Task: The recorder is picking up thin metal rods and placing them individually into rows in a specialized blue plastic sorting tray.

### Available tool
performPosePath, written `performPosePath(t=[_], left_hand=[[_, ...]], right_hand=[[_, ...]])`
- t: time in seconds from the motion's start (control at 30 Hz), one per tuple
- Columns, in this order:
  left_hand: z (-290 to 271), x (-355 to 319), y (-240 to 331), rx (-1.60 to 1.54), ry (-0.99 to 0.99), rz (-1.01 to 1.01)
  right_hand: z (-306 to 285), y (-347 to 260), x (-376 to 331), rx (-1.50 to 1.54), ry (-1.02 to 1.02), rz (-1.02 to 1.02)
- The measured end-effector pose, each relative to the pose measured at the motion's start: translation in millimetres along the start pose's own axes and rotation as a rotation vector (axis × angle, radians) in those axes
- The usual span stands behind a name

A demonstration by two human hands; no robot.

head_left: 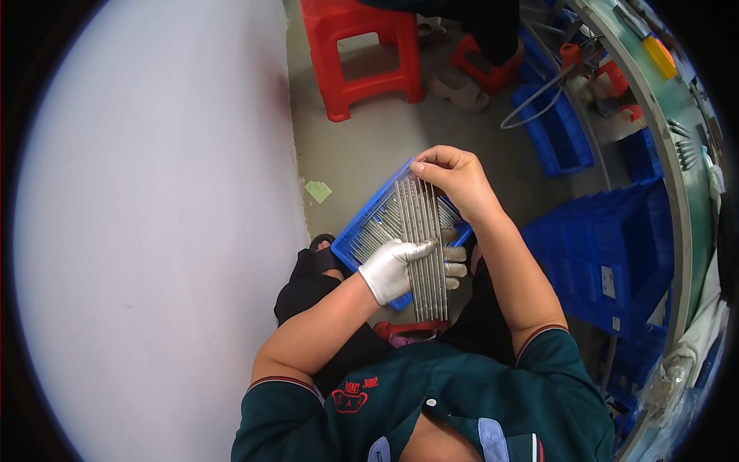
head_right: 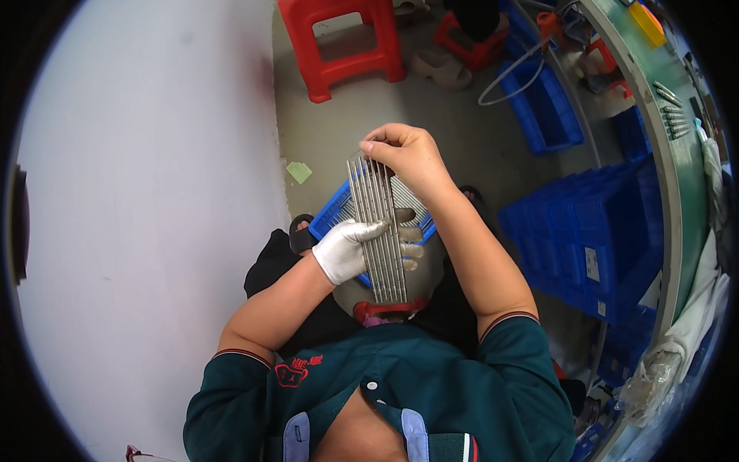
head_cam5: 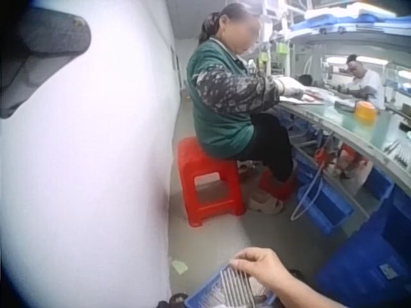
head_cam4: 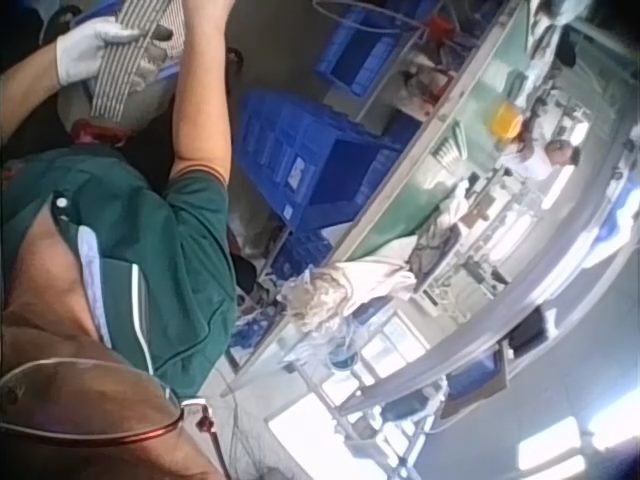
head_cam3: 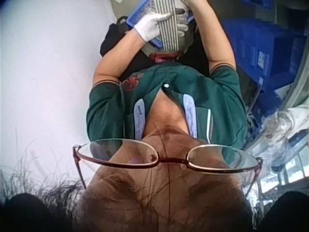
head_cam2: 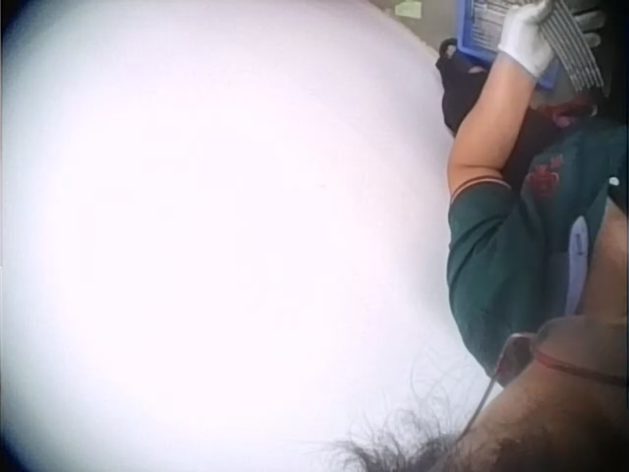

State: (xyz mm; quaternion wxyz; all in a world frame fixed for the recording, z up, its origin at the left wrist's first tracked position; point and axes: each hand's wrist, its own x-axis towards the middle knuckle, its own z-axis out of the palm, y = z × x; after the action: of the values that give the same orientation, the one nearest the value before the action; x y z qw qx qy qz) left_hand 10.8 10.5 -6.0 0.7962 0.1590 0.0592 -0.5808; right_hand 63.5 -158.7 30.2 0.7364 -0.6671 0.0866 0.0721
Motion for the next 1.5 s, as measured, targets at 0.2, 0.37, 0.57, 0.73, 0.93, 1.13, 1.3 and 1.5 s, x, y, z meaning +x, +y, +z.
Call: performPosePath(t=[0.2, 0.37, 0.57, 0.73, 0.93, 1.13, 1.3, 1.5], left_hand=[[3, 0, 1, -0.016, 0.006, -0.009], [2, 0, 1, -0.007, 0.004, -0.004], [-2, 0, 1, -0.004, 0.016, -0.007], [-1, 0, 1, 0.021, 0.037, -0.009], [2, -2, 3, 0.009, 0.015, 0.009], [5, -3, 5, 0.004, 0.013, 0.014], [7, -4, 6, -0.031, 0.01, 0.019], [7, -5, 7, -0.025, -0.048, 0.038]], right_hand=[[2, 6, 1, -0.064, -0.016, -0.019], [4, 6, 0, -0.089, -0.004, -0.041], [5, 7, 1, -0.141, 0.035, -0.055], [5, 4, 0, -0.182, 0.066, -0.067], [3, 2, 0, -0.115, 0.026, -0.084], [0, 3, 0, -0.105, -0.01, -0.039], [4, 3, -1, -0.071, 0.01, -0.098], [8, 3, -1, -0.083, 0.058, -0.147]])
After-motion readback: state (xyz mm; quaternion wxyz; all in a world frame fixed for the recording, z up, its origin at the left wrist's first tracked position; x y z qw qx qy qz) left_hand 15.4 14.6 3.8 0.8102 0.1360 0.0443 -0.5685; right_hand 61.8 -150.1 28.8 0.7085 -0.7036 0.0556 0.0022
